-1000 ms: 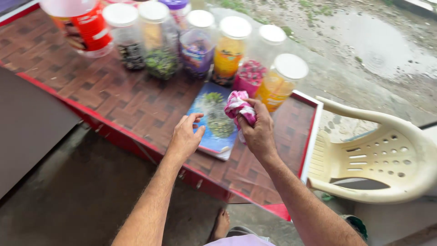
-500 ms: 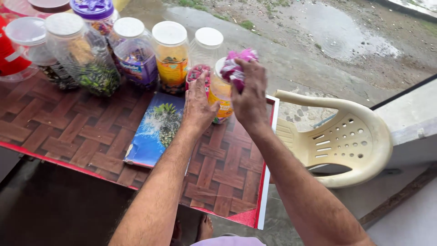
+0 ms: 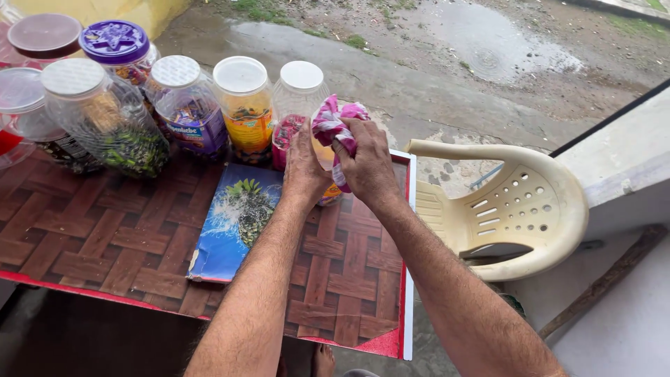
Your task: Wiping and organizing snack jars on a shop counter.
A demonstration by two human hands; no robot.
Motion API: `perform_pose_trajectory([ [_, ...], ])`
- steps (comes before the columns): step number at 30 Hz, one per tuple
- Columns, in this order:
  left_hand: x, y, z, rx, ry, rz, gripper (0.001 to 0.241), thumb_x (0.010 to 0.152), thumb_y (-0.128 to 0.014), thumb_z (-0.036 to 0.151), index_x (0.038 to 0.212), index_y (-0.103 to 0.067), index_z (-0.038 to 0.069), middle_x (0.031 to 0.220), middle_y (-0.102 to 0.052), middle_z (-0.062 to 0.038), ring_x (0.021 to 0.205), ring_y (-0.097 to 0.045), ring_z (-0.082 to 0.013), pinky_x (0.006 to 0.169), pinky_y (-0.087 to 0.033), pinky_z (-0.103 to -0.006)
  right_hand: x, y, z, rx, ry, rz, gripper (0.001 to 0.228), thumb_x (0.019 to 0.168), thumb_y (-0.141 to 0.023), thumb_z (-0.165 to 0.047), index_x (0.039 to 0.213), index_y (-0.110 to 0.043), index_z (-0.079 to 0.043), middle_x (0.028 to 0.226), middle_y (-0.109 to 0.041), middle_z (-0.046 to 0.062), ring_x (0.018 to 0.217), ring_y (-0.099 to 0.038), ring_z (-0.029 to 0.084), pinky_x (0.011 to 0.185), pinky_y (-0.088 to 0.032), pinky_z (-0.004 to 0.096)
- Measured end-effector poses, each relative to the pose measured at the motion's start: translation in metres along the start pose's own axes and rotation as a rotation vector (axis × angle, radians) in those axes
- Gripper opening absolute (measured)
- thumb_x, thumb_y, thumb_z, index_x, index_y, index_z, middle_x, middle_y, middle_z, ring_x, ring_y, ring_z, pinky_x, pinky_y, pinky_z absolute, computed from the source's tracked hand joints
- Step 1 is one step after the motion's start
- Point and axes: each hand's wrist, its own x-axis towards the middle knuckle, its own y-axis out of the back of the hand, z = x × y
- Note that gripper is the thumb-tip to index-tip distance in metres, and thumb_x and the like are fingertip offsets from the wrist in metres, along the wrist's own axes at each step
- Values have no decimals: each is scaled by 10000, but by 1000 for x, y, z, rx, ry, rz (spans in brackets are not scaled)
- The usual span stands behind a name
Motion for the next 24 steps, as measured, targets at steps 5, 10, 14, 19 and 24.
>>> perform_pose_trajectory([
  [5, 4, -22, -12, -14, 7, 75, 1144, 704, -912, 187, 1614, -222, 138, 1411, -505, -213, 1342, -504, -414, 1152, -417, -508, 5, 8, -1, 51, -66, -52, 385, 985, -674, -239, 1335, -621, -89, 1251, -667, 165, 1224, -599, 351, 1045, -470, 479],
  [10, -5, 4, 27, 41, 89, 42, 1138, 636, -969, 310, 1521, -257, 227, 1323, -498, -195, 1268, -506, -431, 1064, -431, -549, 4, 34, -31, 85, -312, -205, 356, 1017, -601, -277, 1348, -605, -148, 1114, -695, 132, 1129, -686, 261, 952, -550, 417],
  [14, -13, 27, 51, 76, 75, 17, 1084, 652, -955, 427, 1493, -298, 240, 1278, -510, -184, 1241, -527, -423, 1009, -470, -563, -6, 43, -37, -79, -63, -14, 399, 959, -652, -195, 1352, -631, -131, 1147, -706, 118, 1096, -662, 270, 951, -559, 436],
  [19, -31, 39, 47, 80, 106, -25, 1084, 673, -921, 480, 1505, -296, 176, 1278, -472, -230, 1216, -529, -420, 993, -481, -541, -15, 27, -31, -169, 175, 43, 454, 933, -673, -225, 1376, -643, -126, 1335, -632, 182, 1196, -562, 321, 1025, -516, 440],
  [24, -60, 22, 2, 91, -96, 111, 872, 818, -836, 365, 1478, -370, 36, 1355, -511, -248, 1290, -535, -417, 1114, -459, -510, -32, 18, -21, -81, 137, -256, 617, 993, -577, -459, 1428, -560, -22, 1446, -490, 299, 1365, -446, 426, 1134, -364, 497],
])
